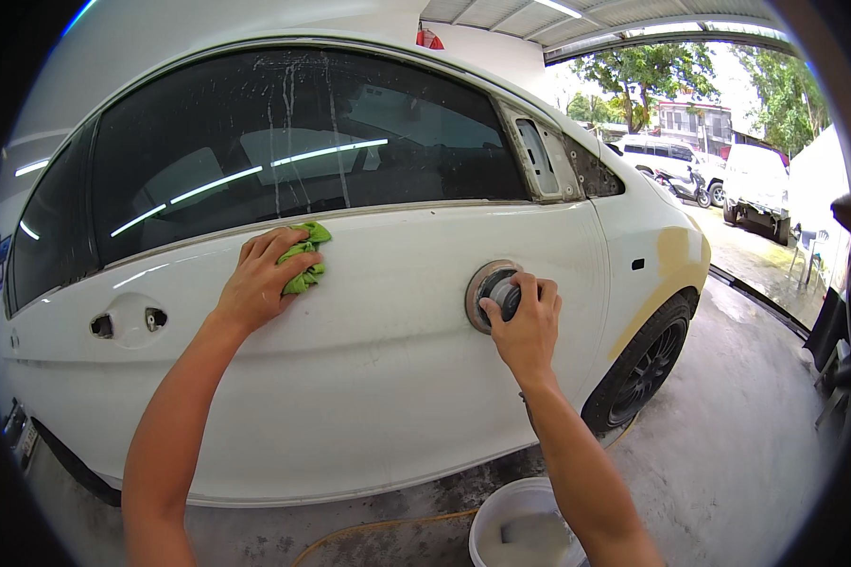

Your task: The person uses a rotary polisher to smooth the rear and side panels of a white car, wiping the surface with a green cloth between passes. The person also cleans the polisher pad with the cloth and briefly dips it in a bucket of water before continuing.

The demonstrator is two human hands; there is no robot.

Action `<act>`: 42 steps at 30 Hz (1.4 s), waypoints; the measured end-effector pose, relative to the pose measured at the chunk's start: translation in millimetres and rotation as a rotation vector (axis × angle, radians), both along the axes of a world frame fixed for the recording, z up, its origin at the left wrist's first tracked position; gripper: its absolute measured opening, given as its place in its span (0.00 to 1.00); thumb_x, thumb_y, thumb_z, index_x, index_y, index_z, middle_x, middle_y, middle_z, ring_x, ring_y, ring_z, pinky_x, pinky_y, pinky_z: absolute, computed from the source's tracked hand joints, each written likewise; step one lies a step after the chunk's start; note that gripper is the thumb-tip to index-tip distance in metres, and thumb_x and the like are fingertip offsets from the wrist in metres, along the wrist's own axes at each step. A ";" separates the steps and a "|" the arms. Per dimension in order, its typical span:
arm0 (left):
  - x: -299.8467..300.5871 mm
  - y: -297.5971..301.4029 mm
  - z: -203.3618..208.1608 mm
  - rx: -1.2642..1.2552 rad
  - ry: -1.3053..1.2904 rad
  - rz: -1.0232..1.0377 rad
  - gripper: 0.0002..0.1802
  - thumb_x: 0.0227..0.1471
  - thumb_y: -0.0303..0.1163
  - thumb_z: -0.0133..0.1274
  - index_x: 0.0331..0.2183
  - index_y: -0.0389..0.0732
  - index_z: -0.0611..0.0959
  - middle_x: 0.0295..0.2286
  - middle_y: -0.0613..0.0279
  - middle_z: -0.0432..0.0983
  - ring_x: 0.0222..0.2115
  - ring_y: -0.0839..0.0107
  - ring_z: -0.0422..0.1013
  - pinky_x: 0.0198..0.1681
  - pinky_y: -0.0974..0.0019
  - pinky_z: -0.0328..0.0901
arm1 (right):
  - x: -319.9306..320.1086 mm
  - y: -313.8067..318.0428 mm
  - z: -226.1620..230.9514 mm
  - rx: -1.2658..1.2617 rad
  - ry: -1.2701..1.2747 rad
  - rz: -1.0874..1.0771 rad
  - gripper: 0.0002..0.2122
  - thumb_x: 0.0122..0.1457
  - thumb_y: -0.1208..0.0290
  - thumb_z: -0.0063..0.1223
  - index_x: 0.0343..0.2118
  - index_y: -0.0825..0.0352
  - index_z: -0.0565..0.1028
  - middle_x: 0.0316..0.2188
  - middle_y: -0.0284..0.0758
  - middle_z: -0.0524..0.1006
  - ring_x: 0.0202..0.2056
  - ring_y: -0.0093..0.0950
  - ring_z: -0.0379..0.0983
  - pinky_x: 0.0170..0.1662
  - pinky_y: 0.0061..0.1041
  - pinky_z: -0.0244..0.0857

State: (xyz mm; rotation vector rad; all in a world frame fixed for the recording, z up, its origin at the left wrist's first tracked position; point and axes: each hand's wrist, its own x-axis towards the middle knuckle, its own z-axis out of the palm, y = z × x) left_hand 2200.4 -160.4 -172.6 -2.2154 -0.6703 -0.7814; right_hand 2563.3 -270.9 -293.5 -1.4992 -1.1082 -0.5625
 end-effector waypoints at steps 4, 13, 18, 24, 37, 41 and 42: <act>-47.9 -19.9 -18.5 -0.055 -0.013 0.074 0.38 0.46 0.25 0.71 0.58 0.62 0.80 0.65 0.69 0.66 0.69 0.58 0.59 0.73 0.50 0.57 | -73.9 3.1 13.0 -0.016 -0.136 0.035 0.24 0.52 0.61 0.76 0.50 0.54 0.76 0.51 0.40 0.70 0.49 0.44 0.69 0.41 0.41 0.77; 32.9 -34.8 30.1 -0.274 0.147 0.476 0.67 0.39 0.40 0.80 0.73 0.74 0.56 0.75 0.69 0.46 0.75 0.58 0.45 0.70 0.32 0.59 | -131.1 6.0 10.2 0.031 -0.389 0.204 0.21 0.50 0.62 0.76 0.45 0.52 0.78 0.50 0.39 0.73 0.49 0.45 0.72 0.45 0.42 0.75; 47.8 -47.4 37.5 -0.332 0.315 0.686 0.85 0.22 0.41 0.86 0.74 0.74 0.48 0.77 0.68 0.32 0.76 0.55 0.40 0.67 0.31 0.65 | -58.2 2.1 2.3 -0.033 -0.225 0.109 0.21 0.51 0.61 0.77 0.46 0.53 0.77 0.51 0.39 0.71 0.49 0.45 0.71 0.45 0.43 0.75; 63.5 -39.5 40.4 -0.312 0.374 0.701 0.89 0.19 0.38 0.87 0.75 0.68 0.45 0.76 0.60 0.31 0.76 0.48 0.39 0.66 0.28 0.64 | 77.1 -5.2 -21.2 0.005 -0.012 -0.058 0.22 0.54 0.60 0.75 0.49 0.57 0.76 0.51 0.41 0.71 0.52 0.47 0.71 0.50 0.47 0.73; 125.4 -34.9 45.5 -0.328 0.315 0.638 0.89 0.18 0.32 0.86 0.75 0.68 0.47 0.76 0.66 0.38 0.75 0.50 0.43 0.67 0.26 0.62 | 81.0 -7.3 -26.9 0.006 0.085 -0.043 0.28 0.47 0.62 0.79 0.50 0.59 0.76 0.52 0.43 0.70 0.54 0.46 0.69 0.53 0.46 0.71; 121.6 -35.0 46.4 -0.334 0.305 0.608 0.88 0.18 0.33 0.86 0.75 0.68 0.48 0.76 0.67 0.39 0.75 0.51 0.44 0.68 0.26 0.61 | -12.8 -0.3 -16.6 0.021 -0.081 0.020 0.24 0.46 0.63 0.80 0.46 0.54 0.79 0.50 0.37 0.71 0.50 0.43 0.70 0.46 0.42 0.74; 121.3 -34.4 46.6 -0.335 0.305 0.604 0.88 0.18 0.33 0.86 0.75 0.68 0.49 0.76 0.67 0.40 0.75 0.51 0.44 0.68 0.26 0.61 | -32.9 0.2 -11.6 0.029 -0.106 0.054 0.23 0.46 0.62 0.80 0.45 0.54 0.79 0.49 0.37 0.72 0.49 0.42 0.70 0.46 0.42 0.73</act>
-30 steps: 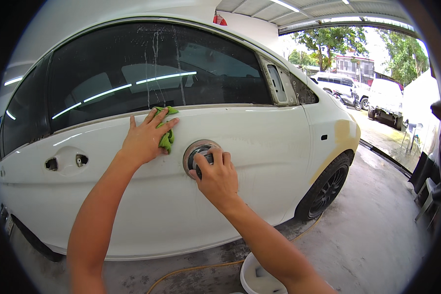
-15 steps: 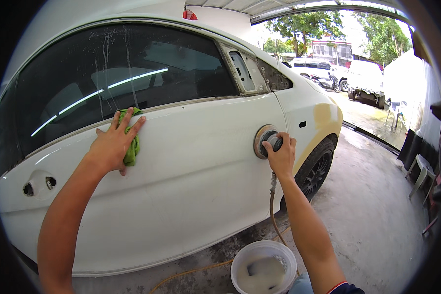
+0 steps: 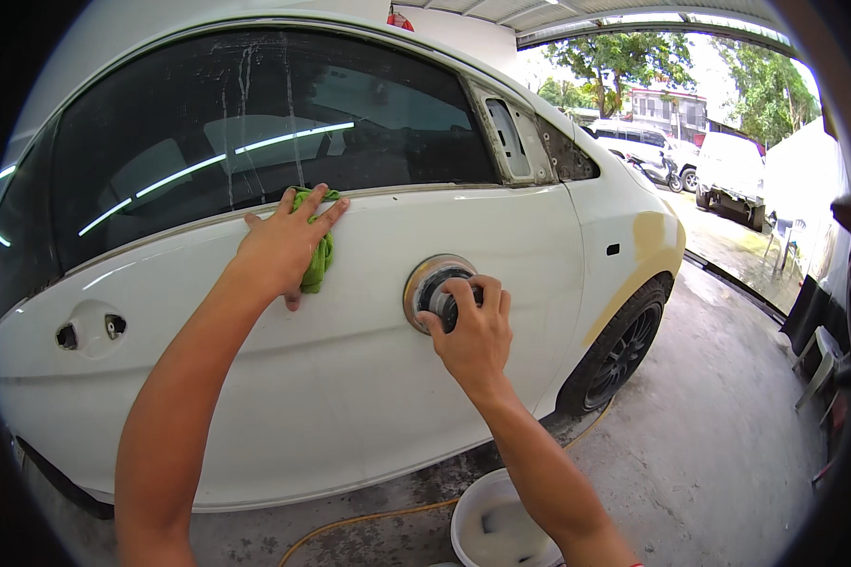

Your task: The person uses a rotary polisher to smooth the rear and side panels of a white car, wiping the surface with a green cloth between passes. The person also cleans the polisher pad with the cloth and briefly dips it in a bucket of water before continuing.

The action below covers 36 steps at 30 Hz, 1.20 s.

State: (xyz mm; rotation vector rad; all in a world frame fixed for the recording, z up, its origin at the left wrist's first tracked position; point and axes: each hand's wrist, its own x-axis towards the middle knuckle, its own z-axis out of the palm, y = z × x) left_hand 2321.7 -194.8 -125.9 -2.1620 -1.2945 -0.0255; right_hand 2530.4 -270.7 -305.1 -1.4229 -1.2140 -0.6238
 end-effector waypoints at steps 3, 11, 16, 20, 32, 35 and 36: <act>-4.5 2.8 4.6 -0.033 -0.010 -0.038 0.86 0.20 0.32 0.86 0.75 0.69 0.49 0.76 0.69 0.39 0.75 0.53 0.45 0.69 0.26 0.59 | -50.4 3.5 16.8 0.030 -0.199 0.071 0.23 0.44 0.63 0.79 0.44 0.51 0.79 0.49 0.36 0.73 0.47 0.42 0.71 0.43 0.40 0.74; -54.7 0.0 24.5 -0.082 0.062 -0.056 0.82 0.22 0.34 0.85 0.74 0.73 0.53 0.76 0.77 0.39 0.75 0.60 0.45 0.73 0.34 0.56 | -76.0 10.9 20.4 0.046 -0.338 0.166 0.21 0.47 0.60 0.78 0.44 0.50 0.78 0.49 0.36 0.72 0.49 0.44 0.71 0.44 0.43 0.75; -60.3 -4.6 15.2 -0.038 0.004 0.030 0.83 0.21 0.35 0.85 0.73 0.77 0.53 0.76 0.80 0.38 0.75 0.62 0.44 0.74 0.32 0.54 | 4.0 0.9 7.1 0.021 -0.172 0.055 0.21 0.48 0.59 0.79 0.43 0.51 0.79 0.49 0.36 0.71 0.49 0.44 0.70 0.42 0.43 0.75; -57.4 -2.5 15.7 -0.068 -0.023 0.036 0.84 0.19 0.35 0.86 0.73 0.78 0.53 0.76 0.81 0.39 0.75 0.63 0.44 0.74 0.32 0.54 | 72.3 -0.8 -7.8 0.044 -0.083 -0.054 0.23 0.47 0.59 0.80 0.45 0.53 0.78 0.49 0.37 0.71 0.49 0.44 0.71 0.41 0.43 0.76; -57.1 6.6 12.9 -0.049 -0.071 -0.001 0.87 0.09 0.32 0.86 0.72 0.75 0.58 0.75 0.79 0.43 0.75 0.61 0.46 0.75 0.37 0.55 | 236.0 -12.7 -35.3 -0.015 0.539 -0.324 0.29 0.51 0.55 0.77 0.51 0.61 0.72 0.50 0.46 0.72 0.51 0.48 0.74 0.55 0.45 0.70; -55.8 3.6 13.9 -0.047 -0.084 -0.009 0.86 0.11 0.31 0.86 0.72 0.78 0.58 0.75 0.81 0.43 0.75 0.62 0.46 0.75 0.36 0.55 | 219.0 -14.7 -32.3 -0.049 0.474 -0.250 0.30 0.49 0.58 0.78 0.52 0.60 0.73 0.51 0.46 0.72 0.51 0.47 0.74 0.57 0.45 0.70; -55.3 3.0 13.2 -0.045 -0.079 -0.003 0.86 0.11 0.31 0.86 0.72 0.78 0.58 0.75 0.81 0.42 0.75 0.61 0.46 0.75 0.36 0.55 | 205.2 -16.3 -31.9 -0.077 0.452 -0.232 0.30 0.49 0.59 0.78 0.52 0.60 0.73 0.50 0.46 0.72 0.51 0.48 0.74 0.57 0.45 0.70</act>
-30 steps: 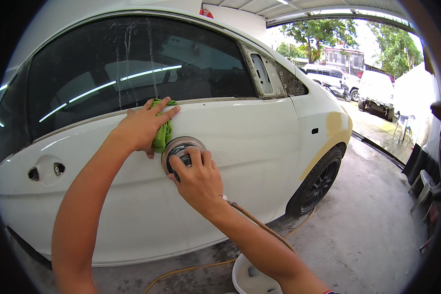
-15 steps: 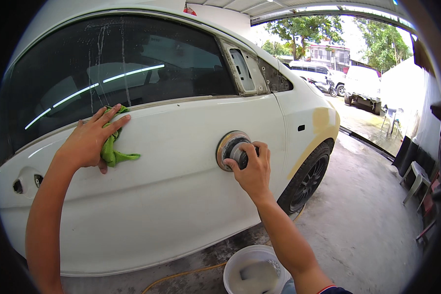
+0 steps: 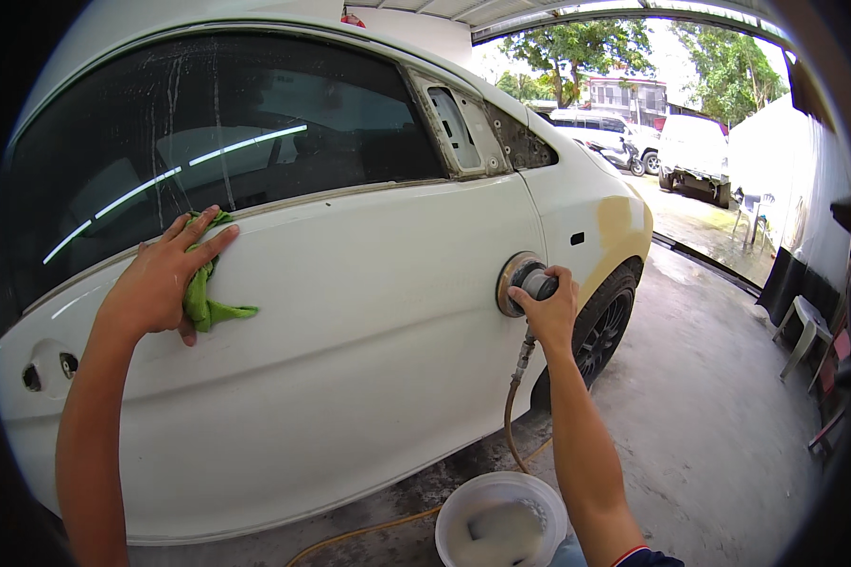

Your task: The person uses a rotary polisher to smooth the rear and side panels of a white car, wiping the surface with a green cloth between passes. The person also cleans the polisher pad with the cloth and briefly dips it in a bucket of water before continuing.

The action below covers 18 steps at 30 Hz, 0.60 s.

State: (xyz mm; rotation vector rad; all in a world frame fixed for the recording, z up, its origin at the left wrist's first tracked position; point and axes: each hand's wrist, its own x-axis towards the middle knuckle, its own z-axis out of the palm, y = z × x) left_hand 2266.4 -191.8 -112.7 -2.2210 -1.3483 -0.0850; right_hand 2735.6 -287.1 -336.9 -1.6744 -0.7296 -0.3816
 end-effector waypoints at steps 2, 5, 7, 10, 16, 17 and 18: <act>1.0 -0.4 -1.6 0.001 0.001 -0.015 0.87 0.12 0.30 0.85 0.72 0.78 0.56 0.76 0.80 0.41 0.75 0.60 0.46 0.74 0.35 0.56 | -35.6 1.3 4.8 0.022 -0.035 0.102 0.31 0.47 0.62 0.79 0.53 0.60 0.73 0.52 0.44 0.70 0.53 0.47 0.73 0.57 0.44 0.70; 2.3 0.2 -3.3 0.010 0.034 0.036 0.88 0.12 0.30 0.85 0.73 0.78 0.54 0.76 0.79 0.40 0.75 0.59 0.46 0.75 0.34 0.55 | -98.2 4.5 17.8 0.051 -0.076 0.224 0.30 0.46 0.65 0.80 0.52 0.59 0.74 0.54 0.42 0.68 0.55 0.45 0.71 0.57 0.45 0.70; 2.0 0.5 -4.1 0.006 0.020 0.027 0.86 0.15 0.29 0.86 0.73 0.79 0.54 0.76 0.79 0.41 0.75 0.59 0.45 0.73 0.29 0.55 | -142.0 7.0 26.1 0.044 -0.189 0.241 0.29 0.45 0.65 0.81 0.51 0.59 0.75 0.54 0.42 0.68 0.55 0.45 0.70 0.56 0.46 0.70; 0.0 1.0 -4.4 0.002 0.015 0.013 0.85 0.17 0.29 0.86 0.72 0.78 0.55 0.76 0.78 0.41 0.75 0.59 0.45 0.72 0.25 0.55 | -208.1 11.3 34.0 0.074 -0.381 0.282 0.28 0.45 0.68 0.81 0.49 0.54 0.77 0.52 0.39 0.69 0.53 0.46 0.69 0.47 0.44 0.76; -5.4 1.1 -3.7 0.007 0.012 -0.038 0.85 0.16 0.29 0.86 0.73 0.77 0.55 0.76 0.78 0.42 0.75 0.59 0.45 0.71 0.25 0.55 | -312.6 24.4 39.6 0.078 -0.726 0.434 0.27 0.42 0.68 0.81 0.46 0.49 0.77 0.50 0.35 0.71 0.49 0.43 0.71 0.38 0.40 0.77; -5.9 1.3 -3.0 -0.002 0.006 -0.032 0.85 0.16 0.29 0.85 0.73 0.77 0.55 0.76 0.78 0.42 0.75 0.59 0.45 0.71 0.25 0.55 | -317.3 25.5 40.6 0.090 -0.745 0.440 0.26 0.42 0.67 0.81 0.45 0.49 0.77 0.50 0.35 0.71 0.49 0.43 0.71 0.38 0.41 0.77; -5.6 1.7 -2.6 -0.010 0.001 -0.026 0.85 0.16 0.29 0.85 0.73 0.77 0.56 0.76 0.78 0.42 0.75 0.59 0.44 0.71 0.24 0.55 | -319.4 26.4 42.1 0.100 -0.764 0.442 0.26 0.42 0.67 0.81 0.45 0.49 0.77 0.50 0.35 0.71 0.49 0.43 0.71 0.38 0.41 0.77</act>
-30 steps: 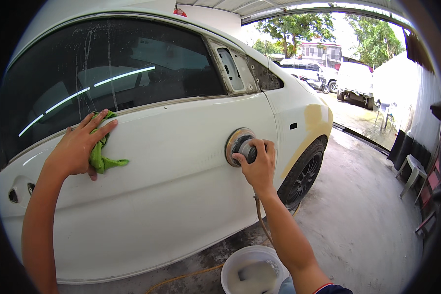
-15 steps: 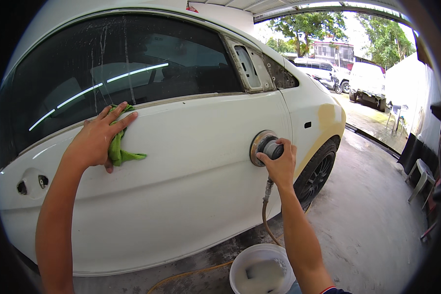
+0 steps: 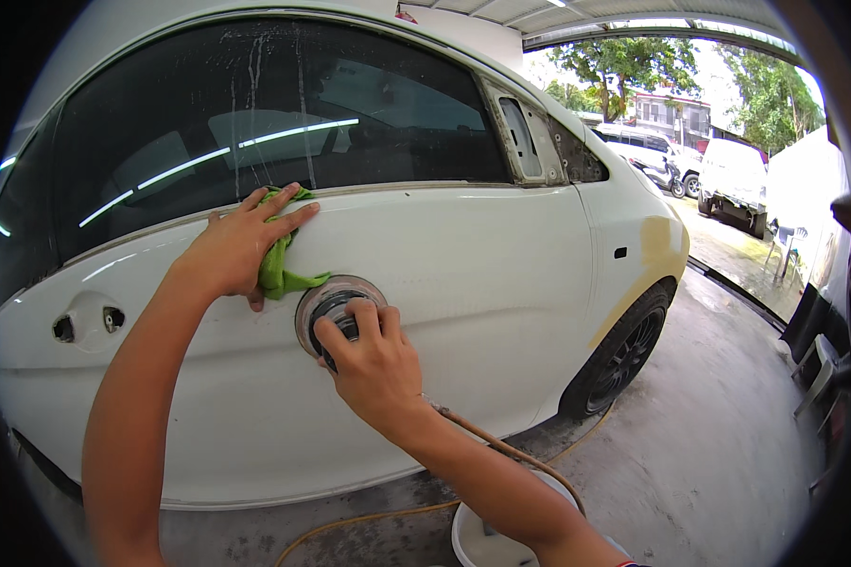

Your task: The person uses a rotary polisher to smooth the rear and side panels of a white car, wiping the surface with a green cloth between passes. The person also cleans the polisher pad with the cloth and briefly dips it in a bucket of water before continuing.

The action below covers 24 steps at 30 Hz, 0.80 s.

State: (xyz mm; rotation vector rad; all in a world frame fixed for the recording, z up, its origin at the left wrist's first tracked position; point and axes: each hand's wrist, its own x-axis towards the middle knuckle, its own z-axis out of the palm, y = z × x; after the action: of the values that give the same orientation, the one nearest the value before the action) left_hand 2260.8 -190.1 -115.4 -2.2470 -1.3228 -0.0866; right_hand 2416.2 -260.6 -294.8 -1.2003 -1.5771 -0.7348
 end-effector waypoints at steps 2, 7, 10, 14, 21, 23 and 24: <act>0.4 0.7 2.0 -0.014 -0.010 -0.017 0.85 0.16 0.29 0.85 0.73 0.77 0.55 0.76 0.79 0.41 0.75 0.60 0.44 0.72 0.25 0.55 | 8.5 -1.2 3.4 -0.008 0.021 0.009 0.26 0.42 0.67 0.81 0.44 0.49 0.77 0.50 0.35 0.71 0.49 0.43 0.71 0.38 0.41 0.78; 3.7 0.5 1.1 -0.012 -0.008 0.021 0.85 0.17 0.29 0.85 0.73 0.77 0.55 0.76 0.79 0.41 0.75 0.59 0.45 0.72 0.28 0.56 | 63.4 -10.4 12.7 -0.126 0.197 -0.059 0.25 0.44 0.66 0.81 0.45 0.52 0.78 0.51 0.37 0.70 0.52 0.44 0.70 0.40 0.43 0.78; 5.9 -1.4 0.3 0.006 0.010 0.042 0.85 0.16 0.29 0.85 0.73 0.78 0.55 0.76 0.79 0.41 0.75 0.59 0.46 0.73 0.33 0.58 | 102.9 -14.9 13.0 -0.141 0.305 -0.104 0.25 0.45 0.66 0.81 0.46 0.53 0.78 0.51 0.38 0.70 0.53 0.45 0.69 0.45 0.44 0.77; 8.8 -4.6 0.6 0.021 0.013 0.028 0.85 0.15 0.30 0.85 0.73 0.77 0.56 0.75 0.78 0.43 0.75 0.59 0.47 0.74 0.40 0.59 | 170.0 -13.6 4.2 -0.107 0.353 -0.224 0.27 0.46 0.63 0.81 0.48 0.55 0.77 0.52 0.39 0.69 0.54 0.46 0.68 0.46 0.46 0.76; 8.6 -2.2 0.6 0.035 0.037 0.041 0.85 0.14 0.31 0.86 0.73 0.77 0.56 0.75 0.78 0.44 0.75 0.59 0.47 0.74 0.39 0.58 | 305.0 -16.2 -28.2 -0.021 0.555 -0.335 0.30 0.45 0.59 0.81 0.49 0.61 0.75 0.49 0.42 0.72 0.52 0.46 0.72 0.54 0.45 0.70; 7.6 0.2 0.8 0.055 0.042 0.016 0.85 0.14 0.31 0.86 0.72 0.77 0.56 0.75 0.77 0.44 0.75 0.59 0.47 0.74 0.34 0.56 | 339.7 -18.1 -38.4 -0.019 0.620 -0.422 0.31 0.45 0.57 0.81 0.49 0.61 0.75 0.48 0.43 0.73 0.51 0.45 0.72 0.55 0.43 0.69; 6.5 0.5 0.8 0.083 0.053 0.004 0.85 0.14 0.31 0.86 0.72 0.77 0.56 0.75 0.77 0.44 0.75 0.59 0.47 0.73 0.31 0.55 | 354.8 -18.1 -42.4 -0.027 0.729 -0.415 0.31 0.45 0.55 0.81 0.49 0.62 0.74 0.47 0.43 0.73 0.51 0.45 0.73 0.55 0.42 0.69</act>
State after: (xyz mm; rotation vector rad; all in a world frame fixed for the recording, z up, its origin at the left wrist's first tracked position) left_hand 2267.3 -189.6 -114.6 -2.1620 -1.2727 -0.0787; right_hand 2771.1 -278.7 -337.2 -1.6059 -0.7467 -0.4433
